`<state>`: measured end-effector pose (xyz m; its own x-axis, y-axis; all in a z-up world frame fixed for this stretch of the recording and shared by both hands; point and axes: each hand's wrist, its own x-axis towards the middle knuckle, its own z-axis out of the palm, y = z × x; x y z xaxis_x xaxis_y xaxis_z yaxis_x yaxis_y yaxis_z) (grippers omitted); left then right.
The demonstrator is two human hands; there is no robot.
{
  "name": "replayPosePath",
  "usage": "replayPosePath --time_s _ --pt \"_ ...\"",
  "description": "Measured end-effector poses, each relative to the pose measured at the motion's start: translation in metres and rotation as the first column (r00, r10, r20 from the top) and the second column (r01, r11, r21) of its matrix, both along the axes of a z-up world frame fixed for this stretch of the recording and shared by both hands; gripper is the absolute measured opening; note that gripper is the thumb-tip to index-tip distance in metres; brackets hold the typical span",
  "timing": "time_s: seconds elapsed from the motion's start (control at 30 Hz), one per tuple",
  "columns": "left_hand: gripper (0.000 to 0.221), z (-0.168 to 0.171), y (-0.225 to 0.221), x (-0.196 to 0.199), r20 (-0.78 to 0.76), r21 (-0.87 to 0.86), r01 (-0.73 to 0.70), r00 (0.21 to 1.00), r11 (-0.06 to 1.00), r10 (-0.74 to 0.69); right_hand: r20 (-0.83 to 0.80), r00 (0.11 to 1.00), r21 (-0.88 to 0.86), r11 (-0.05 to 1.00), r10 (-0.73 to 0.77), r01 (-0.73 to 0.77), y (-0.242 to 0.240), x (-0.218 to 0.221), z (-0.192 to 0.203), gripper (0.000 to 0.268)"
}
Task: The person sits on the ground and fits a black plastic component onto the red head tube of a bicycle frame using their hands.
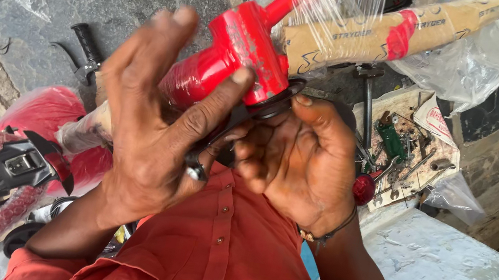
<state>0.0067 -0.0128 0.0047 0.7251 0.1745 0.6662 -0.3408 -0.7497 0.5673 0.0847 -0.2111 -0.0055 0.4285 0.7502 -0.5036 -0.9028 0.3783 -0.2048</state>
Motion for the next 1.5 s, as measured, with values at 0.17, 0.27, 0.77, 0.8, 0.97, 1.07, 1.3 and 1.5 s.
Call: replayPosePath --time_s 0.17,0.27,0.77,0.8,0.97,1.07,1.3,1.5 --pt "0.041 -0.001 0.004 -0.001 -0.141 0.067 0.065 0.988 0.996 -0.055 0.216 0.976 -0.137 0.991 0.03 0.0 0.001 0.003 0.0 0.037" --pt "0.045 0.0 0.002 -0.002 -0.157 0.1 0.045 0.987 0.994 -0.029 0.462 0.881 -0.341 0.938 0.103 0.07 0.01 -0.001 0.018 0.029" --pt "0.037 -0.003 -0.001 -0.003 -0.087 -0.008 0.004 0.996 1.0 -0.004 0.822 0.349 -0.569 0.656 0.45 0.495 0.029 -0.022 0.023 0.031" --pt "0.036 -0.003 -0.002 -0.003 -0.079 -0.002 0.0 0.997 1.0 0.0 0.841 0.393 -0.526 0.73 0.371 0.436 0.028 -0.019 0.019 0.036" --pt "0.028 0.003 -0.001 -0.003 -0.081 -0.023 0.019 0.996 1.0 -0.021 0.8 0.554 -0.416 0.877 0.23 0.238 0.019 -0.005 0.016 0.044" --pt "0.029 0.004 -0.002 -0.003 -0.114 -0.05 -0.007 0.993 0.999 0.001 0.776 0.578 -0.444 0.869 0.25 0.22 0.017 -0.005 0.018 0.043" --pt "0.026 0.002 0.006 -0.001 -0.082 -0.11 0.035 0.996 0.993 -0.044 0.558 0.798 -0.363 0.932 0.23 -0.015 -0.005 -0.003 -0.008 0.044" --pt "0.033 -0.007 0.011 -0.002 -0.065 -0.104 0.075 0.995 0.992 -0.082 0.395 0.912 -0.295 0.955 0.107 0.016 -0.031 -0.004 -0.016 0.046"
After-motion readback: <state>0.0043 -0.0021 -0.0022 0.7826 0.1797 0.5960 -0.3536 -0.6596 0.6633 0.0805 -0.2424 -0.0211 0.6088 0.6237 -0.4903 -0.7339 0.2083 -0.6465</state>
